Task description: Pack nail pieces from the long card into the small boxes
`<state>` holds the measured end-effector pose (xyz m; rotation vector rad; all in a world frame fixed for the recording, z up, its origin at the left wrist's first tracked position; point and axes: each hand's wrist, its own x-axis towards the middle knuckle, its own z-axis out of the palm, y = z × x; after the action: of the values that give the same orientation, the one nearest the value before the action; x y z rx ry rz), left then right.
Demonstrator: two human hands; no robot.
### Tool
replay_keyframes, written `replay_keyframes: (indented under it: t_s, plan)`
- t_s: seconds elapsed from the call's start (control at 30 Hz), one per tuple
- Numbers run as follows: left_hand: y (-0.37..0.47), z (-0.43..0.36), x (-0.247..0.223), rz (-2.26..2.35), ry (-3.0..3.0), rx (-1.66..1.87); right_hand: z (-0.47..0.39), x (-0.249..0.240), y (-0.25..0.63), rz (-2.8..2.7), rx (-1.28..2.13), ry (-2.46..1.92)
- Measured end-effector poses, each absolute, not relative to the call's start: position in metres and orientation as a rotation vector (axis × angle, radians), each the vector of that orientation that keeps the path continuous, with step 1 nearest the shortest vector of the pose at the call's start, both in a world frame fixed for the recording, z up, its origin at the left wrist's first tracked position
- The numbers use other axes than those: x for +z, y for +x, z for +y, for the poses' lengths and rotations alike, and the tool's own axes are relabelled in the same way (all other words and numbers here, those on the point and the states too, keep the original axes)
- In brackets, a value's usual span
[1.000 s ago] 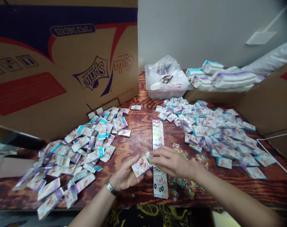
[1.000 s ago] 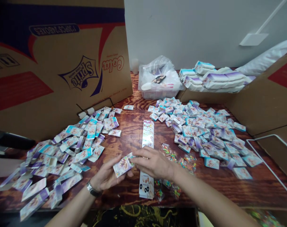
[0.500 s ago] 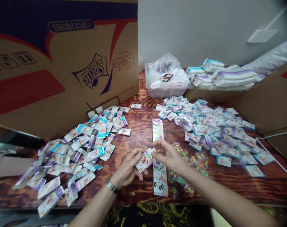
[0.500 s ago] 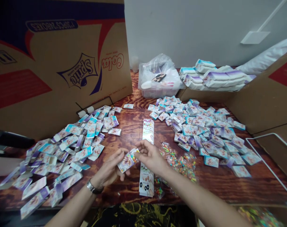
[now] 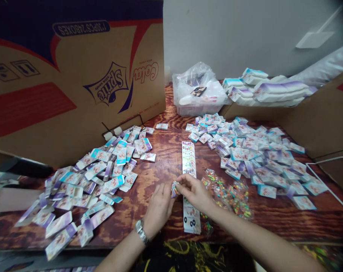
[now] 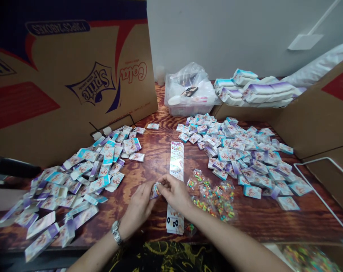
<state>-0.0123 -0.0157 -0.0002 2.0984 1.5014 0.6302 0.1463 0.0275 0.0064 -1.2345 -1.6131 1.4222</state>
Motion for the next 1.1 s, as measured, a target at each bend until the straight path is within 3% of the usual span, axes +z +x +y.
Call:
replay_keyframes:
  t_s: [0.3, 0.67, 1.1]
  plan:
    - [-0.008, -0.014, 0.001, 1.533, 2.194, 0.623, 0.035, 0.003, 0.149, -1.413, 1.641, -1.19]
    - [-0.011, -0.017, -0.003, 1.486, 2.311, 0.651, 0.043, 0.03, 0.154, -2.191, 1.002, -1.147]
    - [-0.006, -0.015, 0.001, 1.406, 2.268, 0.74, 0.047, 0.021, 0.152, -2.15, 1.132, -1.137]
